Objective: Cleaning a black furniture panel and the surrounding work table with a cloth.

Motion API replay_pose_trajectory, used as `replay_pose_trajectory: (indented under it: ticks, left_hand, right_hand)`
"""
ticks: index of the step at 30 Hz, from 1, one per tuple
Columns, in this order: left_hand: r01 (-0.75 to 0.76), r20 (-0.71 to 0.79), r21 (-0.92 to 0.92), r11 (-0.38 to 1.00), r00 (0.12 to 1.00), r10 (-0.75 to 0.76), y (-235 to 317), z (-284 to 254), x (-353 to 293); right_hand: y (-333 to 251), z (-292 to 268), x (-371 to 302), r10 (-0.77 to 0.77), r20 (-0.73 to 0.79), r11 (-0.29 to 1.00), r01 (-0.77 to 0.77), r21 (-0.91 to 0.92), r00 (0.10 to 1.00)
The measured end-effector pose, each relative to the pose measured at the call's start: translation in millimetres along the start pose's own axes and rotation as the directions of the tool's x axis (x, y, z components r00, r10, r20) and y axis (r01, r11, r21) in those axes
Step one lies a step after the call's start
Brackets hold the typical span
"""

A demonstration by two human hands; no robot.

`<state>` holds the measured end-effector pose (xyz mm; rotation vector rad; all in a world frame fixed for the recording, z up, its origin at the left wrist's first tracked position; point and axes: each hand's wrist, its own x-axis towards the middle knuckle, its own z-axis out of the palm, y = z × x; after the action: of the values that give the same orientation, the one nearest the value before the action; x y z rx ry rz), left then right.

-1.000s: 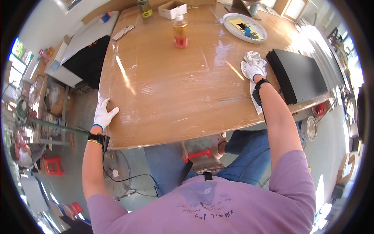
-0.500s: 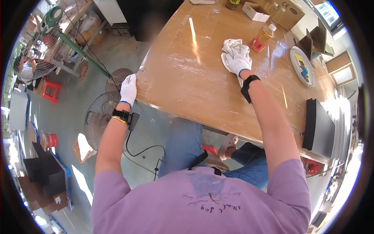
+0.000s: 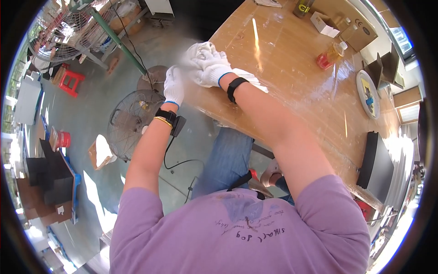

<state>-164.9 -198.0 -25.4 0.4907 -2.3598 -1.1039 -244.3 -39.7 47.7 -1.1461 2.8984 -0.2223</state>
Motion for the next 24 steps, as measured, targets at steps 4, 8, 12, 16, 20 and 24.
replay_pose_trajectory:
  ticks: [4,8,12,16,20,24]
  left_hand:
    - [0.072,-0.019,-0.081,0.994,0.997,-0.074,9.4,-0.7,0.9]
    - [0.058,-0.030,-0.034,0.998,0.998,-0.059,-15.9,-1.2,8.9]
    - [-0.002,0.110,0.203,0.979,0.994,-0.021,-27.9,4.9,18.1]
    - [0.013,0.112,0.103,0.995,0.993,-0.025,-4.3,-1.5,13.4]
    - [0.075,0.137,0.060,0.995,0.987,-0.082,0.7,-4.1,9.4]
    - [0.009,0.146,0.028,1.000,0.989,-0.013,-7.0,-8.8,11.0]
  right_hand:
    - [-31.3,26.6,-20.4,-0.134,-0.075,0.987,0.140,0.073,0.988]
    - [-38.7,37.6,-75.2,-0.141,-0.194,0.982,0.162,0.101,0.971]
    - [-6.2,8.6,-156.8,-0.190,-0.235,0.972,0.217,0.093,0.953]
    - [40.8,-19.7,-261.5,-0.010,-0.262,0.996,0.033,0.081,0.965]
    - [94.2,-28.2,-385.7,0.310,-0.227,0.951,-0.305,0.056,0.923]
    - [131.0,-33.7,-500.4,0.674,-0.257,0.713,-0.701,-0.021,0.693]
